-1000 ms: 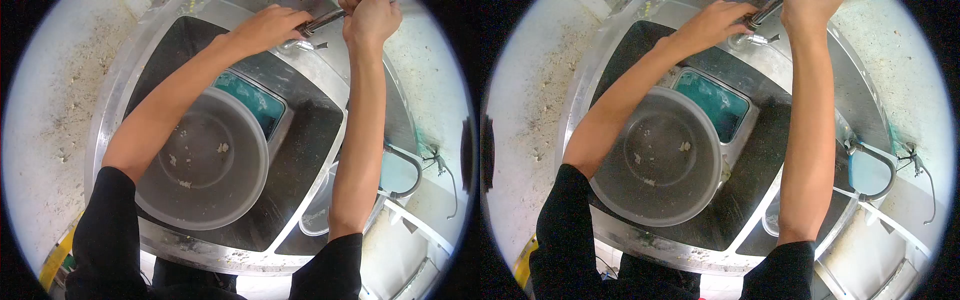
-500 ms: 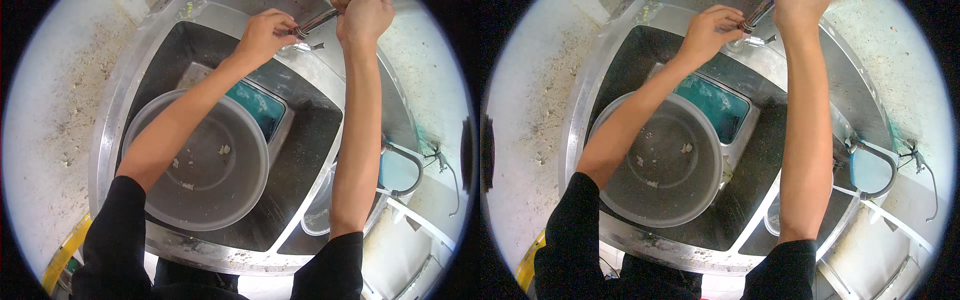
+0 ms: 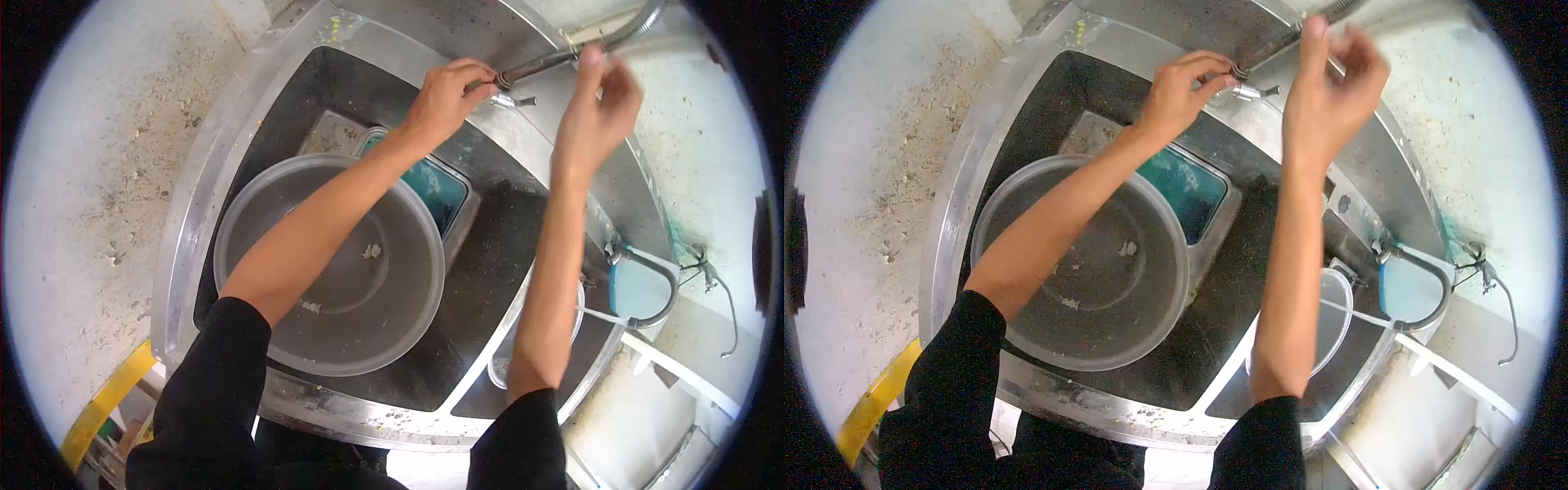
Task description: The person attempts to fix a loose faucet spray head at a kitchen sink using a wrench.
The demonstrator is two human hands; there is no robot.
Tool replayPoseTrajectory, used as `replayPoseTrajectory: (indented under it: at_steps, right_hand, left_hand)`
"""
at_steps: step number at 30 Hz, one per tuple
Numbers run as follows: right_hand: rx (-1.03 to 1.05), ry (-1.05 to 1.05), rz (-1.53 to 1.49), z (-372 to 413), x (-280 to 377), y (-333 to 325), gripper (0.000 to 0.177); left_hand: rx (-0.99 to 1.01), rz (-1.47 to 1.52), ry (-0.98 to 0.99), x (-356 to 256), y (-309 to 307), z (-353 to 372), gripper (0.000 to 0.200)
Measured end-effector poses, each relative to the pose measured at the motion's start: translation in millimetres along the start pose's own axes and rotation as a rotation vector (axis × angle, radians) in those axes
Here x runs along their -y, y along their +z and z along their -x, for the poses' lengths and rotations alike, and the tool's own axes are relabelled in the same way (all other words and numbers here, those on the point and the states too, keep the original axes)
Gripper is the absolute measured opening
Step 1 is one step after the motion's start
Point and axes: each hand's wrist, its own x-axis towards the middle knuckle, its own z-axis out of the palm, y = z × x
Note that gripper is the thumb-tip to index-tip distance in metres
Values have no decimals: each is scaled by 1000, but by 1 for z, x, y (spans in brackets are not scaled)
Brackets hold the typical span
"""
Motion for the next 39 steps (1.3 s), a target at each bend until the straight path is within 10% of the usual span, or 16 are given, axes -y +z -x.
replayPoseTrajectory:
  at_steps: [16, 18, 21, 35, 37, 39]
  right_hand:
    - [592, 103, 552, 23, -31, -4, 25]
    - [618, 228, 574, 20, -21, -3, 22]
    - [664, 305, 545, 13, -32, -8, 16]
    - [496, 479, 188, 40, -37, 8, 19]
    - [421, 521, 170, 54, -50, 5, 23]
    - [318, -22, 255, 63, -73, 8, 29]
  left_hand:
    - [-28, 287, -375, -4, -22, -1, 31]
    - [48, -109, 30, -9, -31, -18, 31]
    - [92, 285, 15, -52, -20, -43, 32]
    - [332, 198, 63, -91, -8, -111, 32]
    - [47, 222, 277, -78, -17, -101, 27]
    - [57, 147, 126, -58, -30, -75, 27]
